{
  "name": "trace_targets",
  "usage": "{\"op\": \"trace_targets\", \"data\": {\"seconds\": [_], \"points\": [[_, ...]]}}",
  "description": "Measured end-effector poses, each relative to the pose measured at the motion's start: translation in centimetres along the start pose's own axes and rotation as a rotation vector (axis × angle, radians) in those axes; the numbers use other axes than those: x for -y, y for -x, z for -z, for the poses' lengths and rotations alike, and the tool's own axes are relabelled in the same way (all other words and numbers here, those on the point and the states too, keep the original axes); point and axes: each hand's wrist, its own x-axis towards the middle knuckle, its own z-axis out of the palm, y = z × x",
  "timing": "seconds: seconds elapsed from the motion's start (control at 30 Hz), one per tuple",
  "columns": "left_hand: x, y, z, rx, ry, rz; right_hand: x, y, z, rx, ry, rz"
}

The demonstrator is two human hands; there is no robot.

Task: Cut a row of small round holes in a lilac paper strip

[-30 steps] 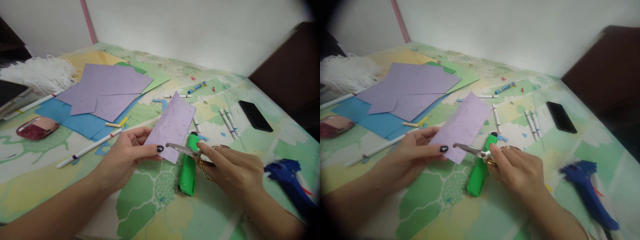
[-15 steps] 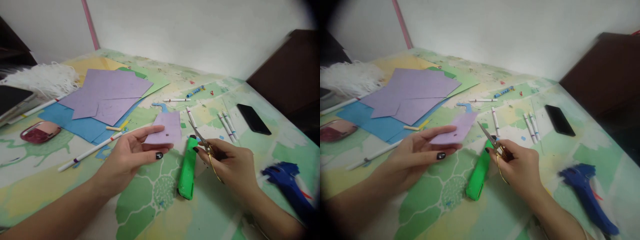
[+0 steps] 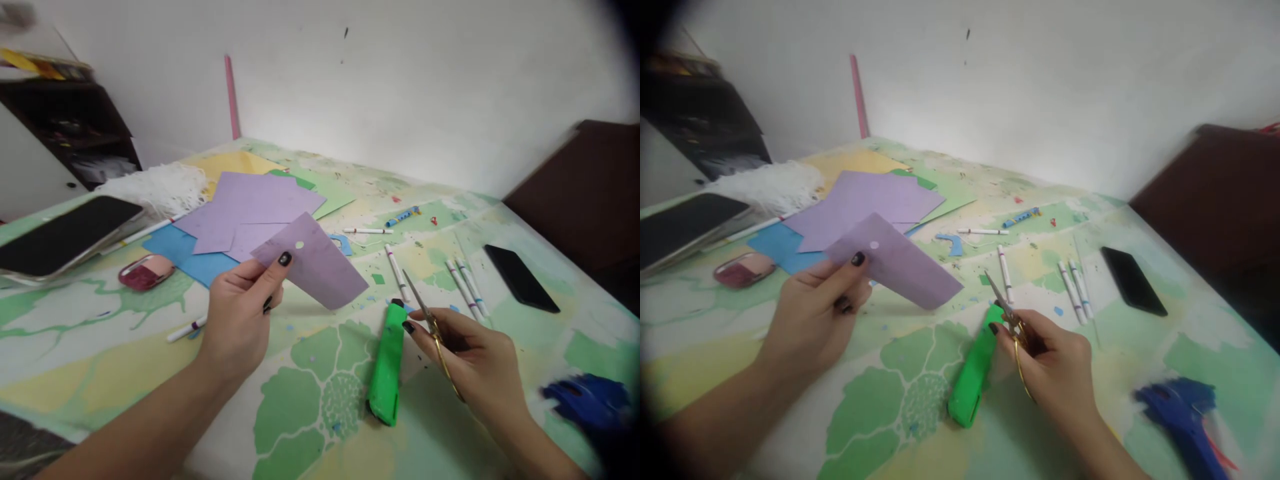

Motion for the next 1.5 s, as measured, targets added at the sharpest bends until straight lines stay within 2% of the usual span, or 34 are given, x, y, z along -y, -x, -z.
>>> {"op": "trace_targets", "data": {"seconds": [0.17,0.33,0.47,0.6,0.8,0.93,1.2,1.3,1.37,1.43,1.5], "points": [[-0.4,-0.3,-0.1,-0.006,0.037,-0.006,-0.6,-0.2,-0.3,0.070,-0.070,-0.025],[-0.3,-0.4,0.0,0.041,0.008,0.037,-0.6,-0.3,-0.5,0.127,-0.174,-0.076],[-0.5,-0.1,-0.3,0.090,-0.058,0.067,0.1,-0.4,-0.5,0.271,-0.324,-0.197],[-1.1,0.2,-0.9,0.183,-0.145,0.114,0.7,-0.3,-0.5,0.411,-0.513,-0.304],[-1.7,0.3,-2.5,0.361,-0.241,0.179,1.6,0.1,-0.2,0.559,-0.690,-0.322],[-1.6,0.6,-3.5,0.456,-0.255,0.188,2.3,0.3,-0.1,0.551,-0.712,-0.319],[-1.2,1.1,-4.1,0.599,-0.331,0.080,2.6,0.3,0.0,0.516,-0.733,-0.308],[-1.9,1.0,-4.1,0.680,-0.402,-0.030,2.5,0.2,0.2,0.535,-0.727,-0.296],[-2.6,0.8,-4.0,0.702,-0.504,-0.187,2.6,0.1,0.4,0.524,-0.714,-0.265],[-3.3,0.5,-3.8,0.719,-0.606,-0.415,2.6,0.0,0.7,0.456,-0.680,-0.193],[-3.7,0.1,-3.2,0.787,-0.671,-0.702,2.6,0.0,1.1,0.350,-0.599,-0.095]]}}
